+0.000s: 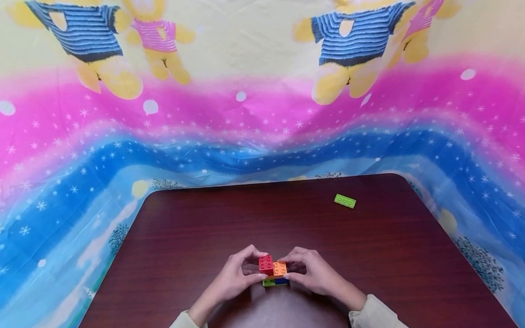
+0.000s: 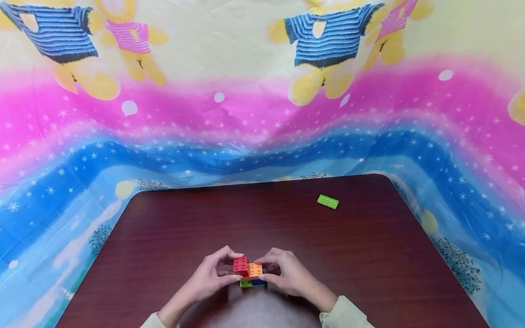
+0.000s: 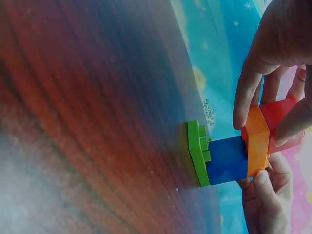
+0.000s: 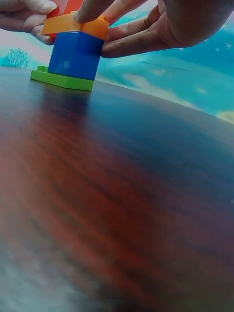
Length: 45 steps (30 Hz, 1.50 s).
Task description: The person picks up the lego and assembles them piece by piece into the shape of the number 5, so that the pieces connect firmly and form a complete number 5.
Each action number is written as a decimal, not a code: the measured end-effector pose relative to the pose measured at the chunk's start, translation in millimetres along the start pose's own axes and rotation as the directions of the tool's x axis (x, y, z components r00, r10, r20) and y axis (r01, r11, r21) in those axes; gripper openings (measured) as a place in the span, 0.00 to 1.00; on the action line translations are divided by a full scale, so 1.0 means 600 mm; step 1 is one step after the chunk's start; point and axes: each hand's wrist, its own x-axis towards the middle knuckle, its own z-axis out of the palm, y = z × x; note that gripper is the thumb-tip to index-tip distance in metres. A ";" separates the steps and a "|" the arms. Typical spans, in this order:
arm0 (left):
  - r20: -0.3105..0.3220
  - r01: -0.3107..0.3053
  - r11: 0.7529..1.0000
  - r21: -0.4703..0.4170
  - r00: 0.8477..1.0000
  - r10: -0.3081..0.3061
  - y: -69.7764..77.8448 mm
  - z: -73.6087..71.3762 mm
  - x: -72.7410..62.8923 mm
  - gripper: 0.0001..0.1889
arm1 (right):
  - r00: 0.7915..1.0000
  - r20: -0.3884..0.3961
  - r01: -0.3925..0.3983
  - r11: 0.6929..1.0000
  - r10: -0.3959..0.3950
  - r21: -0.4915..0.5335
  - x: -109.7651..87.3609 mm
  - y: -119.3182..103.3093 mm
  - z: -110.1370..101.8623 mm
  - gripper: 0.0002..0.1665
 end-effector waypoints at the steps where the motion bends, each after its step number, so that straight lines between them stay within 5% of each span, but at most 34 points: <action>1: 0.000 0.001 1.000 0.002 1.000 -0.001 0.000 0.000 0.000 0.16 | 1.000 -0.001 0.001 1.000 -0.001 -0.003 0.000 0.000 0.000 0.21; 22: 0.048 0.013 0.996 0.086 0.999 -0.018 0.018 0.013 0.002 0.16 | 1.000 -0.004 0.001 1.000 -0.001 0.025 -0.007 0.003 0.001 0.21; 32: 0.003 0.012 0.991 0.131 1.000 -0.012 0.012 0.008 0.005 0.11 | 1.000 -0.009 -0.003 1.000 0.003 -0.021 -0.002 0.001 0.000 0.21; 45: -0.012 -0.037 0.998 0.050 0.999 0.038 0.010 0.015 0.003 0.10 | 1.000 -0.002 -0.016 1.000 0.016 -0.014 -0.001 0.000 0.000 0.21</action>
